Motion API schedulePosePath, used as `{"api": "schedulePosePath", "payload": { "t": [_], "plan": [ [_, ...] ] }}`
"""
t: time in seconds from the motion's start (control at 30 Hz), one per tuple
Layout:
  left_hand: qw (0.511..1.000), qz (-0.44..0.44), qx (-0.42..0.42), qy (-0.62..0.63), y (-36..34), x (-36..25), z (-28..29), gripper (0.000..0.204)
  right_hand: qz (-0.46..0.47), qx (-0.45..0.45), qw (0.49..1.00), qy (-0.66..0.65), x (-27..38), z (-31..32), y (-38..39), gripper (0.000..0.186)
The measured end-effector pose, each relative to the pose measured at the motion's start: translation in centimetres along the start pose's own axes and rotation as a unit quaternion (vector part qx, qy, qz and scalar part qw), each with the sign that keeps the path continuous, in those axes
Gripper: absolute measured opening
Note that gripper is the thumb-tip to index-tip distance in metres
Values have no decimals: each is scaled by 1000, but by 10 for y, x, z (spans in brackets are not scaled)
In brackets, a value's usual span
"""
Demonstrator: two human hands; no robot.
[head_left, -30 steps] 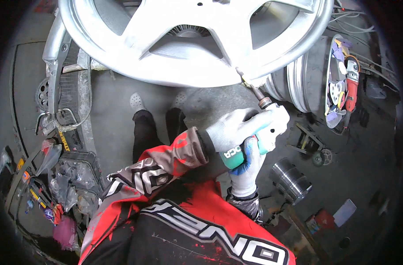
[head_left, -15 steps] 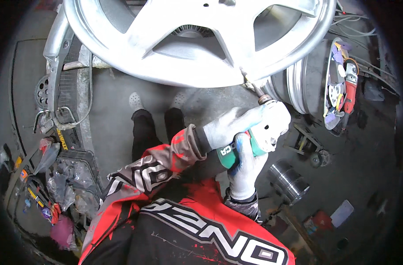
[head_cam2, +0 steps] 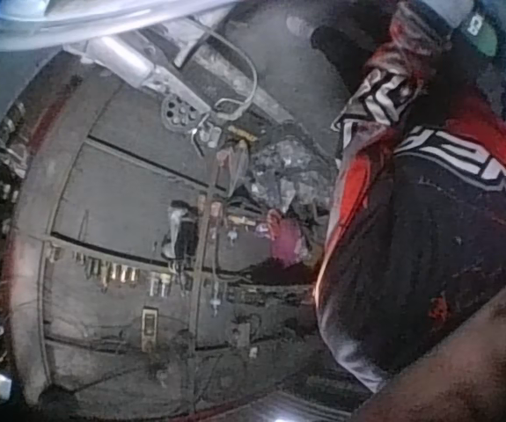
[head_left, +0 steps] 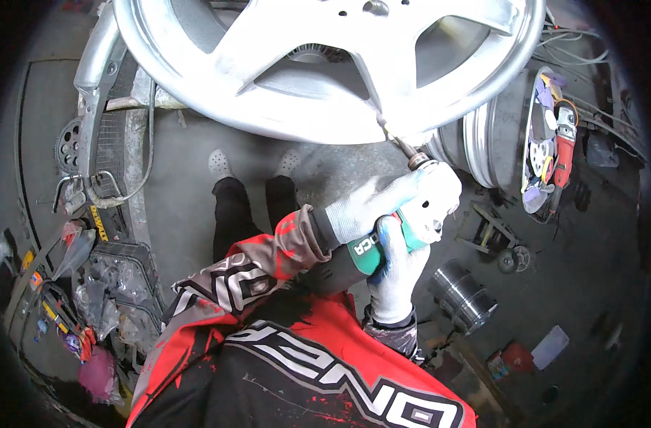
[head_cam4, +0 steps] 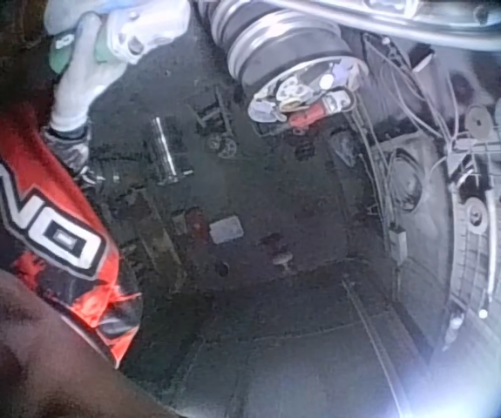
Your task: The person sands a car rim using a rotary tool and applies tape to the rim edge. They sand the inner surface of the rim with a power grinder while holding the rim by hand.
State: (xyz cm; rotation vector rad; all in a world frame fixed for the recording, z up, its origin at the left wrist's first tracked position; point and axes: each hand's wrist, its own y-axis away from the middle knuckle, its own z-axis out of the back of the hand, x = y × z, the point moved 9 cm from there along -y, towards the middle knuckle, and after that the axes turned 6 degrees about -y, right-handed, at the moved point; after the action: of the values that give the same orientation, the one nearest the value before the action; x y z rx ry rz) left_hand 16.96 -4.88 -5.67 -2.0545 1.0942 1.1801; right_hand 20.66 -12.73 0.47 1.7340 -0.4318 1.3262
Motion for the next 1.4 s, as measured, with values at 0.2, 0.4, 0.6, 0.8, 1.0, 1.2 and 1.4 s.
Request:
{"api": "schedulePosePath", "payload": {
  "t": [0.2,0.4,0.6,0.8,1.0,1.2,1.4],
  "plan": [
    [999,-31,-13,-26,-2,3,-5,47,35,-34,999,13,3,11,1,38],
    [972,158,53,167,-31,-4,-16,47,72,-28,997,31,12,6,-8,35],
    [990,92,32,105,-14,39,-5,46,58,-50,997,4,-2,1,-1,41],
    [982,111,3,152,10,40,2,45,41,-33,998,26,-14,2,7,40],
    [997,34,-31,57,12,24,11,45,50,-30,998,-10,-14,-2,7,35],
    [984,138,33,111,25,45,6,45,32,-27,999,32,-14,-6,11,34],
    [991,-80,-1,-105,29,-17,20,47,35,-17,997,62,-12,-15,17,35]
  ]
}}
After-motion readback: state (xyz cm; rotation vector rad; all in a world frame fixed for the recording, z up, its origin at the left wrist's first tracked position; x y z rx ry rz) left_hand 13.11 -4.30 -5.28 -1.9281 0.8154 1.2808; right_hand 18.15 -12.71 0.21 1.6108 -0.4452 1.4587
